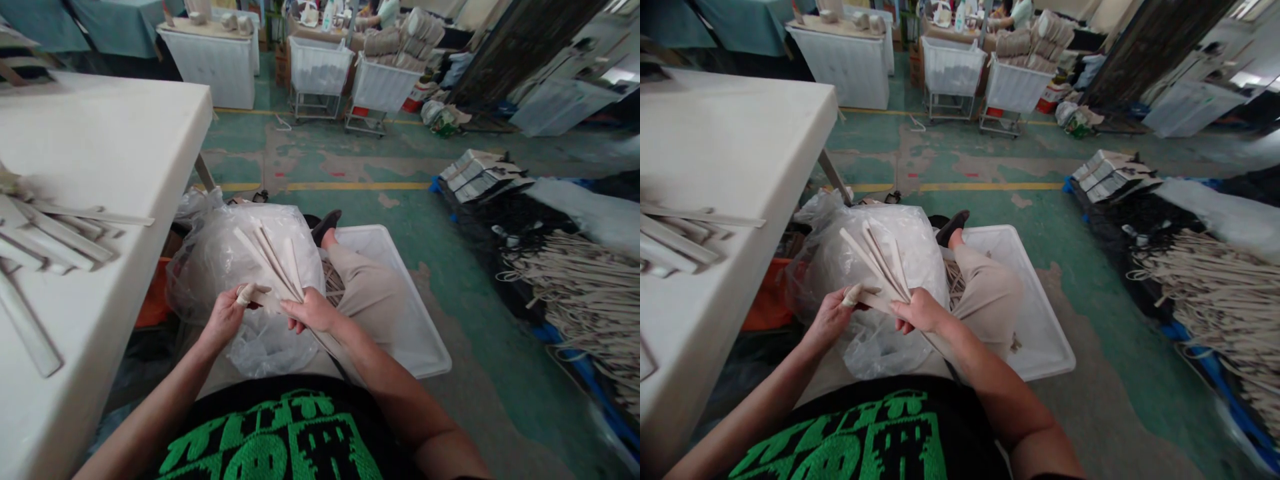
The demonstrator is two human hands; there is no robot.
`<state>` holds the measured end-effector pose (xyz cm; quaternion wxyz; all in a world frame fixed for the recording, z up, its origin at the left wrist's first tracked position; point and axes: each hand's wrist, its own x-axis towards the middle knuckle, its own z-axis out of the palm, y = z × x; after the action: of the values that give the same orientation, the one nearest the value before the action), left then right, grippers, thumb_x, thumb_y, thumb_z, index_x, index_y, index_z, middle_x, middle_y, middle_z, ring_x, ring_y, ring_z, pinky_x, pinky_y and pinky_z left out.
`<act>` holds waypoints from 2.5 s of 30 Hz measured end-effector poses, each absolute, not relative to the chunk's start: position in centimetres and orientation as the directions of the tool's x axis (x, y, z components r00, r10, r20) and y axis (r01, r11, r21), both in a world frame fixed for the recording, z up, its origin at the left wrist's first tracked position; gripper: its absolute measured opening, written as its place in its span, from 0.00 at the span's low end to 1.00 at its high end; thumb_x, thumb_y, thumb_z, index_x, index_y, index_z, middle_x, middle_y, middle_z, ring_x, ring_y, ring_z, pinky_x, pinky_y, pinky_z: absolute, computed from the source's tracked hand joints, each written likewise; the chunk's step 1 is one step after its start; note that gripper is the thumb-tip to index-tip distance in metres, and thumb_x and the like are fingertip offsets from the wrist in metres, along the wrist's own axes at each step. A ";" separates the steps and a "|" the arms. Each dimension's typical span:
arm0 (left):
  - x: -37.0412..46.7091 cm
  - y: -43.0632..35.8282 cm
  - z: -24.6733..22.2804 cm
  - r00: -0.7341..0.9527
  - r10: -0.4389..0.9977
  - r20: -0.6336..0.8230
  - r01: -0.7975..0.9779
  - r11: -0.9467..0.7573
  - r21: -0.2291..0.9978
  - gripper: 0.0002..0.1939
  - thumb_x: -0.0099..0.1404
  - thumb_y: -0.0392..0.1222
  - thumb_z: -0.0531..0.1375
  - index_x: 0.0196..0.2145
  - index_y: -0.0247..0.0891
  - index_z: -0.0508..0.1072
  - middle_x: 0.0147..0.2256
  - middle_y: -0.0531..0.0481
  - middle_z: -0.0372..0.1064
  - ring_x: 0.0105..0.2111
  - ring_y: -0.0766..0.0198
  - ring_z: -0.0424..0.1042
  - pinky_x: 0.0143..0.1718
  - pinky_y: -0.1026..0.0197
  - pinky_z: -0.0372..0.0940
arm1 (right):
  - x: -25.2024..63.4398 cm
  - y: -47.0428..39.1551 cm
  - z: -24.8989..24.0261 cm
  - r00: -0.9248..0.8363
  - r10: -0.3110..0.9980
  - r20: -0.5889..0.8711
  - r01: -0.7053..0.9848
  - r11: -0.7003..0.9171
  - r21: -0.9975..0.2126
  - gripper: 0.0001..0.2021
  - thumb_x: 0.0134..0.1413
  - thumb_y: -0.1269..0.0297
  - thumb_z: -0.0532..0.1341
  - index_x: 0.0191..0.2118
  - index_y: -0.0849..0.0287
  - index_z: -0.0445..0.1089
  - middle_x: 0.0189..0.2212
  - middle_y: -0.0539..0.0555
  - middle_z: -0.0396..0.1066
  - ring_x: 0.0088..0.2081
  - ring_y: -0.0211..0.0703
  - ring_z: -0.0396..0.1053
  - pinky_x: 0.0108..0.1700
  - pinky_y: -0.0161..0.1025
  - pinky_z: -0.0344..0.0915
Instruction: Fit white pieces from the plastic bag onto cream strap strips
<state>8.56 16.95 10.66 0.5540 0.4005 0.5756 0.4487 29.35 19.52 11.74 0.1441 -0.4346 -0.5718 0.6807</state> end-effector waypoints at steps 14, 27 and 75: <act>5.7 13.9 -3.0 -0.174 0.903 -0.392 0.547 0.420 0.724 0.21 0.45 0.33 0.71 0.39 0.38 0.76 0.38 0.44 0.76 0.43 0.50 0.73 0.40 0.62 0.62 | 34.2 21.3 7.2 -0.542 0.669 -0.508 -0.209 -0.693 -0.690 0.19 0.46 0.49 0.68 0.36 0.62 0.70 0.16 0.41 0.56 0.17 0.29 0.51 0.22 0.32 0.50; 4.1 14.5 -2.5 0.087 0.944 -0.319 0.798 0.125 0.589 0.14 0.65 0.38 0.55 0.44 0.39 0.78 0.45 0.44 0.78 0.45 0.55 0.75 0.49 0.56 0.67 | 33.7 21.2 6.2 -0.492 0.693 -0.527 -0.167 -0.669 -0.724 0.21 0.41 0.46 0.70 0.29 0.62 0.69 0.17 0.43 0.59 0.17 0.29 0.54 0.20 0.32 0.52; 3.1 15.1 10.2 -0.114 0.972 -0.204 0.215 0.225 0.951 0.16 0.52 0.54 0.68 0.32 0.39 0.79 0.32 0.47 0.78 0.30 0.58 0.75 0.37 0.57 0.71 | 32.7 21.4 8.7 -0.647 0.619 -0.445 -0.115 -0.656 -0.746 0.20 0.48 0.48 0.67 0.32 0.65 0.74 0.30 0.56 0.77 0.17 0.28 0.57 0.21 0.30 0.60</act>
<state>3.09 15.11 10.20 0.4681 0.4732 0.6270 0.4047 32.73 21.41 8.67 0.2194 -0.3582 -0.3518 0.8365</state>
